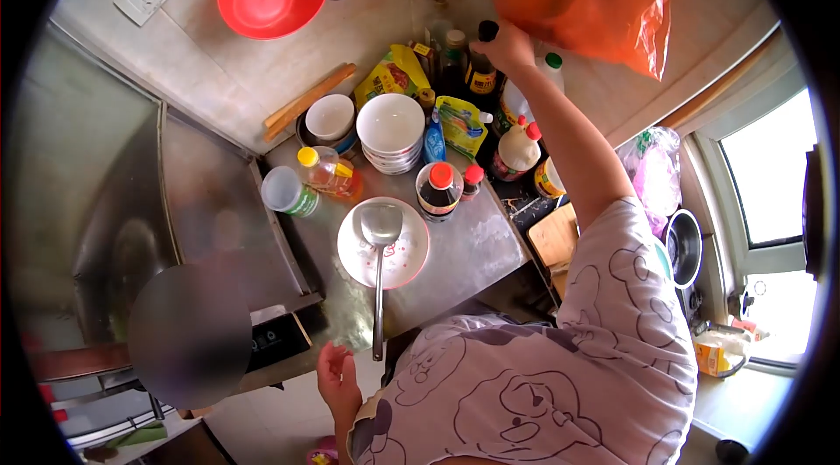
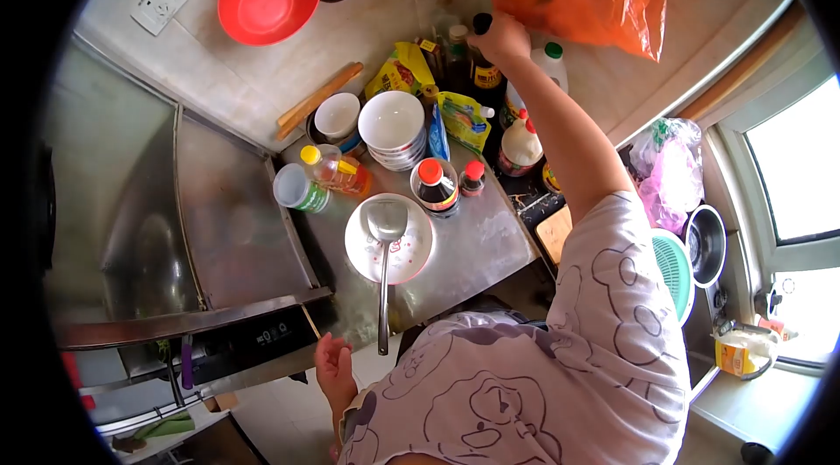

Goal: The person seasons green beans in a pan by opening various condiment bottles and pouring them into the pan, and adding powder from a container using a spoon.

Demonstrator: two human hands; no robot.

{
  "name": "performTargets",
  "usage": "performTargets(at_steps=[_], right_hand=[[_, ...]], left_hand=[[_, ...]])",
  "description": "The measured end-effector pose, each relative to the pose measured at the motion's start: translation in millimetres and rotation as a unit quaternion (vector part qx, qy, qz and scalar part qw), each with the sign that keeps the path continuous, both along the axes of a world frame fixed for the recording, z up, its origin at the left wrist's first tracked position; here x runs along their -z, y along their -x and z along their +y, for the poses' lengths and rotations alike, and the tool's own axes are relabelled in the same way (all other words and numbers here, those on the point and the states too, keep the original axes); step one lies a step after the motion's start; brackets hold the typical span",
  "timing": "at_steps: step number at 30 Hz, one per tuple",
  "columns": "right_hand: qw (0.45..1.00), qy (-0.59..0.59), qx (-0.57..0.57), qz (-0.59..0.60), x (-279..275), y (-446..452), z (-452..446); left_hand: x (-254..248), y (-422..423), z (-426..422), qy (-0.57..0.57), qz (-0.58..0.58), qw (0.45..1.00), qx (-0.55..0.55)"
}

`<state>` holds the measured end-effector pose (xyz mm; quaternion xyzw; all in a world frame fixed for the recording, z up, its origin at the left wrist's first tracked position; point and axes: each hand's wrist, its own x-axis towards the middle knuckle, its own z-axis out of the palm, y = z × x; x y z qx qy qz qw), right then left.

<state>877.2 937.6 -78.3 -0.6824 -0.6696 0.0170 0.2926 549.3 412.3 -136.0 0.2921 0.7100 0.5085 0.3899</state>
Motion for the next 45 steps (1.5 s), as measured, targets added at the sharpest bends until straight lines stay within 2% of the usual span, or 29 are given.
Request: performTargets(at_steps=[1, 3, 9, 13, 16, 21, 23, 24, 26, 27, 28, 30, 32, 34, 36, 38, 39, 42, 45], right_hand=[[1.0, 0.001, -0.004, 0.002, 5.4, 1.5, 6.3], [0.993, 0.11, 0.033, 0.005, 15.0, 3.0, 17.4], [0.991, 0.118, 0.037, 0.053, 44.5, -3.6, 39.6], [0.987, 0.141, 0.068, 0.023, 52.2, -2.3, 56.1], [0.987, 0.15, 0.034, 0.05, 57.3, -10.4, 65.0], [0.98, 0.189, 0.002, -0.054, 37.5, -7.1, 51.1], [0.967, 0.237, 0.047, 0.082, 35.5, -6.4, 53.1], [0.967, 0.237, 0.047, 0.08, 36.0, -4.9, 52.3], [0.983, 0.142, 0.114, -0.013, 30.3, 7.2, 39.2], [0.994, -0.057, 0.087, -0.022, 33.5, 15.1, 14.3], [0.965, -0.255, 0.057, -0.031, 27.6, 27.3, -25.9], [0.996, -0.035, -0.052, 0.065, 16.9, 41.1, -81.8], [0.963, 0.237, -0.121, 0.031, 25.0, 46.5, -108.4], [0.94, 0.302, -0.16, 0.018, 49.2, 50.1, -114.5], [0.955, 0.258, -0.145, -0.014, 64.1, 59.4, -118.0], [0.935, 0.329, -0.125, -0.041, 70.1, 66.5, -110.1], [0.953, 0.278, -0.111, -0.053, 74.0, 69.3, -111.2], [0.962, 0.26, -0.085, -0.003, 107.2, 59.7, -88.3], [0.972, 0.225, -0.061, -0.006, 89.3, 59.0, -96.0]], left_hand=[[0.1, -2.2, -0.1, 0.001, 0.002, 1.0, -0.004], [0.4, -7.5, -0.4, -0.001, -0.014, 1.0, -0.017], [4.2, -17.6, -5.1, 0.008, 0.001, 0.999, -0.033], [4.7, -25.4, -4.9, -0.002, -0.019, 0.999, -0.036], [6.5, -30.8, -5.8, 0.004, 0.007, 0.999, -0.032], [1.6, -41.0, -4.4, 0.002, 0.002, 0.999, -0.039], [5.0, -41.6, -6.1, 0.002, 0.0, 0.999, -0.038], [6.7, -42.3, -6.7, 0.0, 0.0, 0.999, -0.038], [8.6, -44.1, -4.7, -0.007, -0.014, 0.999, -0.038], [8.5, -42.3, -4.6, -0.013, -0.026, 0.999, -0.036], [7.7, -40.9, -3.1, -0.015, -0.026, 0.999, -0.035], [5.7, -39.3, -0.6, -0.016, -0.032, 0.999, -0.036], [6.3, -34.5, 0.2, -0.013, -0.028, 0.999, -0.026], [4.5, -27.2, -2.0, -0.009, -0.022, 1.0, -0.014], [1.4, -20.3, -4.8, -0.009, -0.008, 1.0, 0.013], [2.7, -12.0, -12.0, -0.014, -0.004, 1.0, 0.016], [3.3, -7.8, -16.2, -0.016, 0.0, 1.0, 0.018], [3.1, 4.5, -30.6, -0.01, 0.006, 1.0, 0.021], [6.7, 17.1, -45.5, -0.013, -0.019, 0.999, 0.026]])
